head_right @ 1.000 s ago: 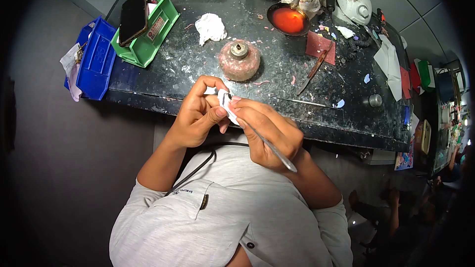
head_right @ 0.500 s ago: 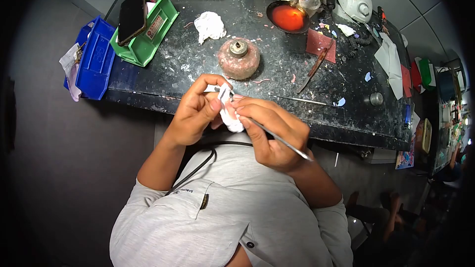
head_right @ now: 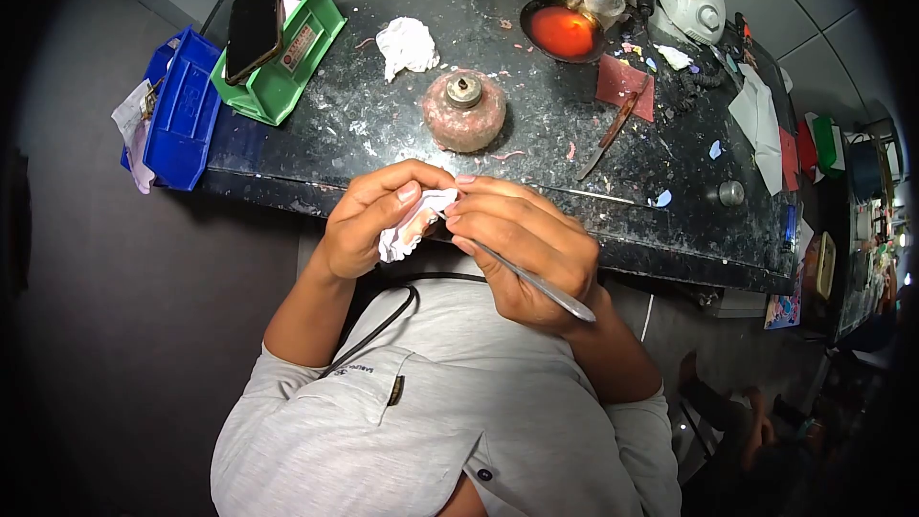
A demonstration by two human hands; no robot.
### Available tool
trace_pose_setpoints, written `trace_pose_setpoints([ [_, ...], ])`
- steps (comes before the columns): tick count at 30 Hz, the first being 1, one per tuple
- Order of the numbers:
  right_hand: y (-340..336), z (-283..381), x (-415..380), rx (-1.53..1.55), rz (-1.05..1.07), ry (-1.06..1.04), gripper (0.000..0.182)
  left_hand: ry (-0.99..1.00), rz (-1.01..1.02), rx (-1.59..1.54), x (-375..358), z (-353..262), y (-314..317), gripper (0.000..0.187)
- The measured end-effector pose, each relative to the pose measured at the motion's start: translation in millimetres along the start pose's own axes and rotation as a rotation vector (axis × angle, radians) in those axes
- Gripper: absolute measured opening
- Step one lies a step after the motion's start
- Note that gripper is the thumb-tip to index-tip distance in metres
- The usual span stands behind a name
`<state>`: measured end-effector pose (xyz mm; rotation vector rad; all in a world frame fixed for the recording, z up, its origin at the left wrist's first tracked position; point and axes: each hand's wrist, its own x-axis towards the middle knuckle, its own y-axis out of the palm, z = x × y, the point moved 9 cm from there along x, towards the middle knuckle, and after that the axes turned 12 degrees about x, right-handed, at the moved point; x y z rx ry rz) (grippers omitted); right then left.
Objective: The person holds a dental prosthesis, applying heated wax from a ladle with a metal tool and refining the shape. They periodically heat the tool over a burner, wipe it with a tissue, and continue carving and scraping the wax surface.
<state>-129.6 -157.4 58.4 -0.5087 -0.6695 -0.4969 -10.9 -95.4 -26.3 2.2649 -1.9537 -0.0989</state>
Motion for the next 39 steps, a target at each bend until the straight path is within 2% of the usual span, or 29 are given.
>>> trace_pose_setpoints([
  [7,0,1,1,-0.027,0.014,0.001,0.011,0.021,0.006,0.020,0,1,1,0.034],
  [12,2,3,-3,-0.109,0.028,-0.095,0.014,-0.004,-0.006,0.014,1,4,1,0.035],
  [16,0,0,-4,-0.045,0.020,-0.049,0.013,-0.006,-0.029,0.022,1,2,-1,0.034],
  [20,-12,-1,-5,0.001,-0.082,0.008,0.008,0.000,-0.075,-0.015,2,4,0,0.030],
  [22,-20,-8,-11,0.165,-0.204,0.086,0.008,-0.015,-0.031,-0.042,1,3,1,0.030],
  [24,-20,-12,-15,0.156,-0.202,0.148,0.009,0.045,-0.029,-0.002,4,0,4,0.032],
  [27,-13,0,-2,0.007,-0.073,0.016,0.012,0.092,-0.091,-0.012,3,-1,0,0.039],
  [30,-6,-5,-5,0.073,-0.058,0.015,0.012,0.118,-0.079,0.008,3,0,-1,0.038],
  [39,3,-6,-4,0.017,-0.016,0.017,0.007,0.087,-0.060,-0.032,2,1,0,0.039],
])
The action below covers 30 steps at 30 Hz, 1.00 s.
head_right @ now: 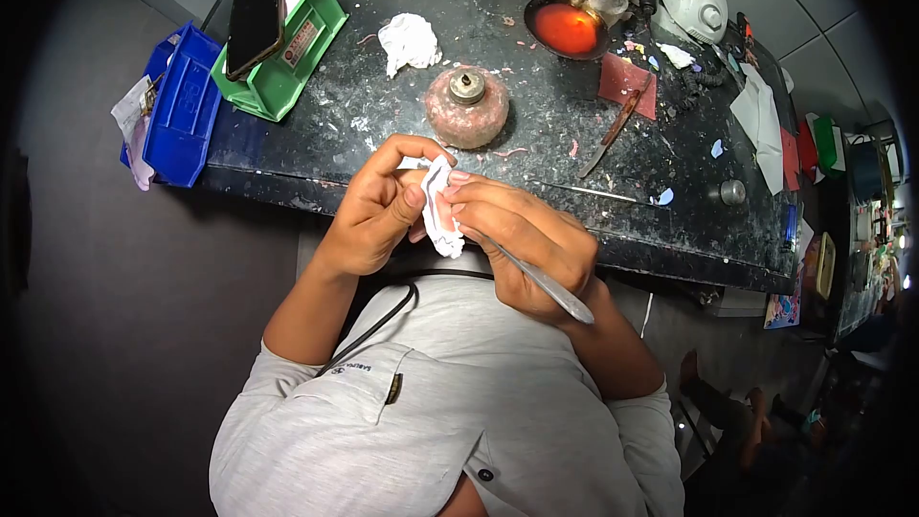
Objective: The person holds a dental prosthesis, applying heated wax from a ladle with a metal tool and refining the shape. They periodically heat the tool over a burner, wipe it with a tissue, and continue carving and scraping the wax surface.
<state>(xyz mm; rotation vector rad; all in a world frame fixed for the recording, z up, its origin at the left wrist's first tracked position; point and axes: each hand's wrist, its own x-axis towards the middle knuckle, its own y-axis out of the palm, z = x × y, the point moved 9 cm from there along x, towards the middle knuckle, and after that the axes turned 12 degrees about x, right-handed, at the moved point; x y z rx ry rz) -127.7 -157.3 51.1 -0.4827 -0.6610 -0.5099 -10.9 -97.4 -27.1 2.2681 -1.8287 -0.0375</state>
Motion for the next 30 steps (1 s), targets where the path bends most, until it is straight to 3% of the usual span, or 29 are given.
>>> trace_pose_setpoints([
  [7,-1.6,3.3,5.4,-0.041,0.048,-0.075,0.009,0.000,0.011,0.030,0.2,0.5,0.8,0.039],
  [18,-3.2,-0.1,3.0,-0.006,-0.012,-0.041,0.011,-0.063,0.047,-0.059,-1.7,8.1,1.2,0.041],
  [24,4.4,1.3,1.7,-0.015,0.082,-0.043,0.008,-0.063,0.007,-0.043,-1.8,6.1,1.5,0.035],
  [27,-4.2,-3.3,1.9,0.003,-0.025,0.003,0.008,-0.058,0.081,-0.045,-1.2,9.9,-0.1,0.042],
  [30,1.4,0.3,4.3,-0.017,0.049,-0.014,0.007,-0.059,0.068,-0.050,-1.4,7.6,0.8,0.042],
])
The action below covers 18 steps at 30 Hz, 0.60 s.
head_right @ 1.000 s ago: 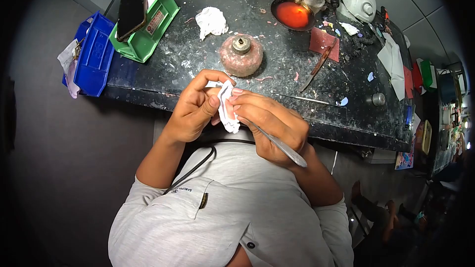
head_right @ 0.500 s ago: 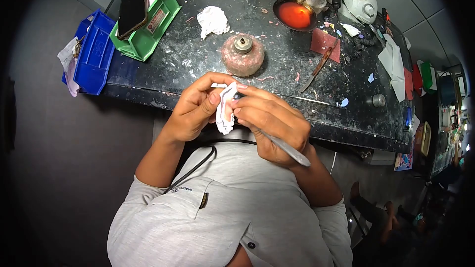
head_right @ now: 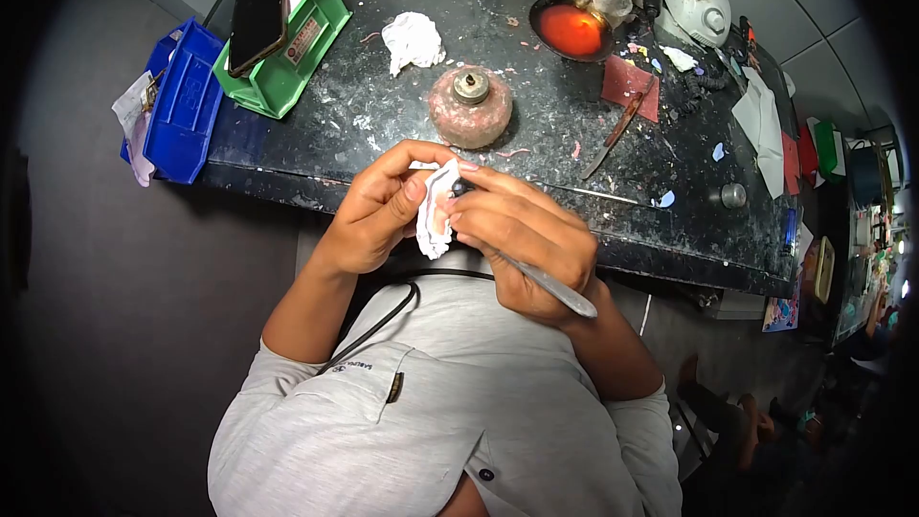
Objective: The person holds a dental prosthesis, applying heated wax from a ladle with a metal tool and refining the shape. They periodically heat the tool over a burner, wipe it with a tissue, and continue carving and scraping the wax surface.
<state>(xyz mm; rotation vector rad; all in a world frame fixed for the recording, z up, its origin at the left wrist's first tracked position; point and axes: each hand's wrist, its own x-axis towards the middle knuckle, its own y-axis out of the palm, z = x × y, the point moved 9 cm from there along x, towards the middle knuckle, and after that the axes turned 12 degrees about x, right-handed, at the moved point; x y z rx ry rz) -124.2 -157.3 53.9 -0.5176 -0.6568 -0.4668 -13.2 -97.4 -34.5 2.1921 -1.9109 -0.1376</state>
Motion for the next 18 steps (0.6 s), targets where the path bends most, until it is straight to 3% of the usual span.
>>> trace_pose_setpoints([
  [4,1,-1,-1,0.039,0.049,0.014,0.008,-0.010,-0.013,-0.008,0,2,0,0.042],
  [7,-6,-6,-1,0.039,-0.062,0.059,0.009,0.017,0.000,-0.016,0,0,1,0.042],
  [13,2,-1,-1,0.059,0.096,0.016,0.011,0.008,-0.042,0.030,0,-3,-1,0.038],
  [18,-21,-12,-6,0.193,-0.106,0.121,0.010,0.018,0.004,-0.017,1,-1,-3,0.042],
])
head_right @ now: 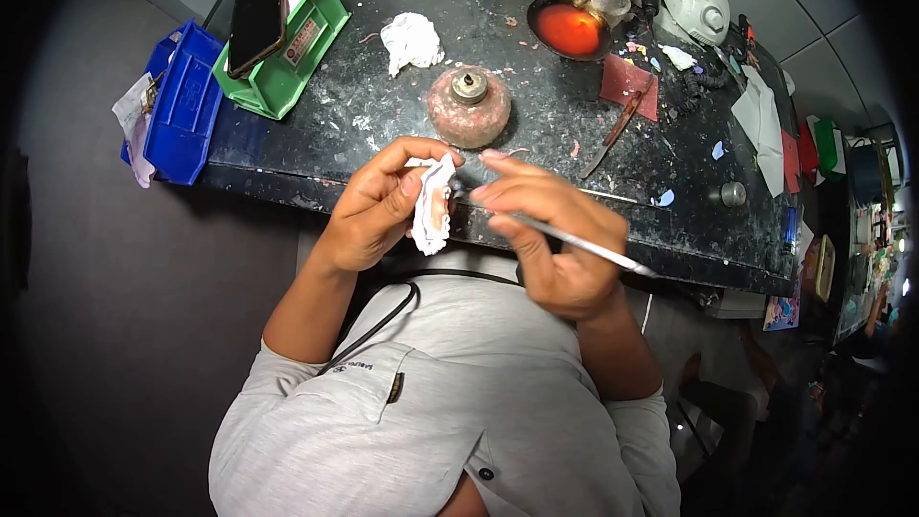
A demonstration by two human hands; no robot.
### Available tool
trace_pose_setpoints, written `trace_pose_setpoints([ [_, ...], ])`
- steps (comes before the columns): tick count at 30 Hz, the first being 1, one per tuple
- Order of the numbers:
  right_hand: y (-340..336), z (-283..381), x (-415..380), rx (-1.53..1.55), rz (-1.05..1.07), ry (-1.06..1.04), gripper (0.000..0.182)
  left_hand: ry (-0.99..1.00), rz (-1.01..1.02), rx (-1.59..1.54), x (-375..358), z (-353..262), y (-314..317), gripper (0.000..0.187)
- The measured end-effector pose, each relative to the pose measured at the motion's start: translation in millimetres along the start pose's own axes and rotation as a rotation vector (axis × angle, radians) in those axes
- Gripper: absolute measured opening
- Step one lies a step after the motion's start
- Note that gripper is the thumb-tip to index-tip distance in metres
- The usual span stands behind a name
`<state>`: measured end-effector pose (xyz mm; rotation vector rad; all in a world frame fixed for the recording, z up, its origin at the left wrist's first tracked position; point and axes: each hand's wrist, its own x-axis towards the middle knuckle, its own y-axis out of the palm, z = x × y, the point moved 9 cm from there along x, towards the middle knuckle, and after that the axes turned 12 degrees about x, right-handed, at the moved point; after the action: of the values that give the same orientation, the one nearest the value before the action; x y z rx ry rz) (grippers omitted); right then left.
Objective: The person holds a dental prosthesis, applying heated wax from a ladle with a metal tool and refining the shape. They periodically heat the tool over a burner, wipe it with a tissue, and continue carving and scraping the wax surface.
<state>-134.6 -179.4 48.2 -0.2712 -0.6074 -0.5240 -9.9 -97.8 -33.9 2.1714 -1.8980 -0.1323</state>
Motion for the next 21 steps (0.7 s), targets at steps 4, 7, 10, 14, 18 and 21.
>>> trace_pose_setpoints([
  [4,-37,-1,-4,-0.018,-0.240,-0.076,0.009,-0.032,-0.063,-0.036,1,-2,-2,0.039],
  [7,-55,0,-9,-0.157,-0.307,-0.067,0.007,0.023,-0.024,-0.060,4,-8,1,0.037],
  [10,-67,-8,-14,-0.248,-0.380,0.003,0.007,0.058,-0.032,-0.081,5,-11,0,0.036],
  [14,-70,-14,-17,-0.197,-0.452,0.091,0.007,-0.007,-0.041,-0.089,6,-9,0,0.035],
  [18,-46,-15,-18,-0.060,-0.359,0.139,0.009,-0.087,-0.106,0.022,4,-6,0,0.034],
  [21,-3,6,-10,-0.020,-0.069,0.064,0.015,-0.102,-0.149,0.114,3,-3,2,0.033],
])
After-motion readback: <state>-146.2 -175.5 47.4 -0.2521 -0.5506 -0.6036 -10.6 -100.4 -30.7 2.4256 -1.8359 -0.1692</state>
